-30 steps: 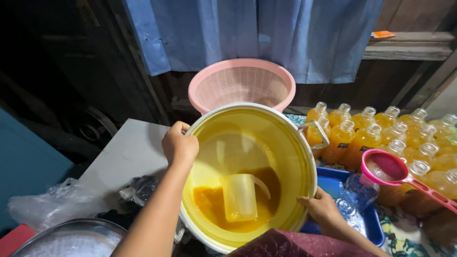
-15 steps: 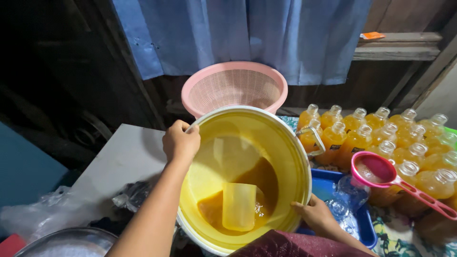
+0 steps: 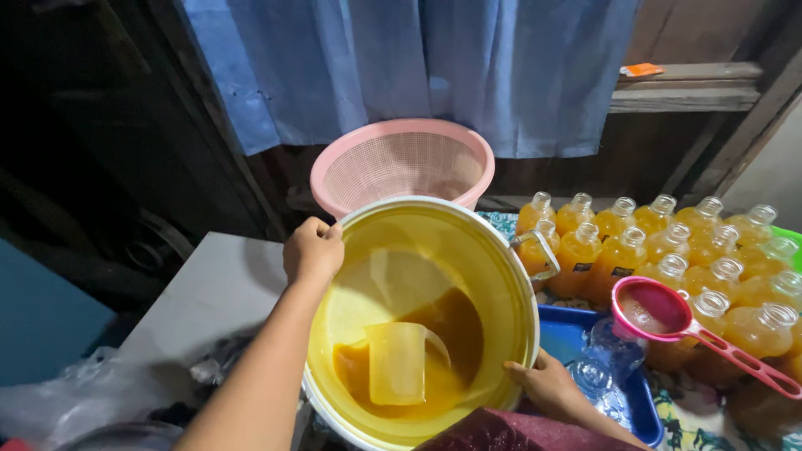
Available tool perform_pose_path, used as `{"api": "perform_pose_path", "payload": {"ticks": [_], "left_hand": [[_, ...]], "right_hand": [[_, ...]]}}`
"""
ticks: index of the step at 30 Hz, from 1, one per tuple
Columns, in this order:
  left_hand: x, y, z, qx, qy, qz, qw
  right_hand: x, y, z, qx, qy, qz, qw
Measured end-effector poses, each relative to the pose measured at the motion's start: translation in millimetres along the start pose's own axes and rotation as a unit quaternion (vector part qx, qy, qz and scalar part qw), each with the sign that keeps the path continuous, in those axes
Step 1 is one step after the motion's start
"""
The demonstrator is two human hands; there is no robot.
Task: The person pours an orange liquid from a large bucket into several clear plastic bottles using a pink funnel and a yellow measuring cup. The person places the filled bottles on a table alongside other filled bottles.
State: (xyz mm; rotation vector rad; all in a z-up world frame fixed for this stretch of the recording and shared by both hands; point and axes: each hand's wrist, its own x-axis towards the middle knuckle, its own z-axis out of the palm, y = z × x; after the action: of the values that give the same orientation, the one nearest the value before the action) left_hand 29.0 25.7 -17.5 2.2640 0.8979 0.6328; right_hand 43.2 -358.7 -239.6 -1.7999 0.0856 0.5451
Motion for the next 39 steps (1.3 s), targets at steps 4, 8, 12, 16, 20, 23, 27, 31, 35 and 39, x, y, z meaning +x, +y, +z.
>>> {"api": "perform_pose_path", "payload": {"ticks": [4,8,12,16,20,23,27,31,35,39], "left_hand": [[5.8,4.1,3.7,0.004,-0.016,0.025,1.0],[20.7,10.1,4.8,-0.037,-0.071,0.022,0.997],[47.5,-4.5,18.1,-0.046,-0.114,0.014,0.992],[110.1,-17.9,70.3,-0.199,-0.165,-0.103,0.961],[180.8,-45.5,146.1,-0.387,-0.391,-0.338,0.764],[217.1,-65.2,194.8,-0.428,-0.383,-0.346,0.742],[226.1,-76.9,216.5,-0.481,-0.403,-0.353,0.694],[208.0,-63.8,194.3,-0.539,-0.38,-0.411,0.63],[202.1,-70.2,180.2,-0.52,-0.374,-0.378,0.669],[232.0,-98.3,188.7,-0.555,-0.292,-0.317,0.711]], "right_hand": [[16.0,9.0,-3.5,0.02,-0.002,0.051,0.999],[19.4,29.7,-7.2,-0.03,0.04,0.058,0.997],[3.5,33.7,2.3,0.114,0.036,0.06,0.991],[-28.9,5.9,18.4,0.172,0.08,0.081,0.978],[-56.5,-28.3,31.2,0.223,0.107,0.133,0.96],[-67.1,-37.9,35.3,0.259,0.106,0.154,0.947],[-66.9,-30.5,33.4,0.126,0.128,0.093,0.979],[-61.0,-23.5,30.2,0.063,0.124,0.105,0.985],[-60.1,-25.1,28.0,0.104,0.108,0.095,0.984],[-54.3,-30.3,27.3,0.076,0.09,0.086,0.989]]}}
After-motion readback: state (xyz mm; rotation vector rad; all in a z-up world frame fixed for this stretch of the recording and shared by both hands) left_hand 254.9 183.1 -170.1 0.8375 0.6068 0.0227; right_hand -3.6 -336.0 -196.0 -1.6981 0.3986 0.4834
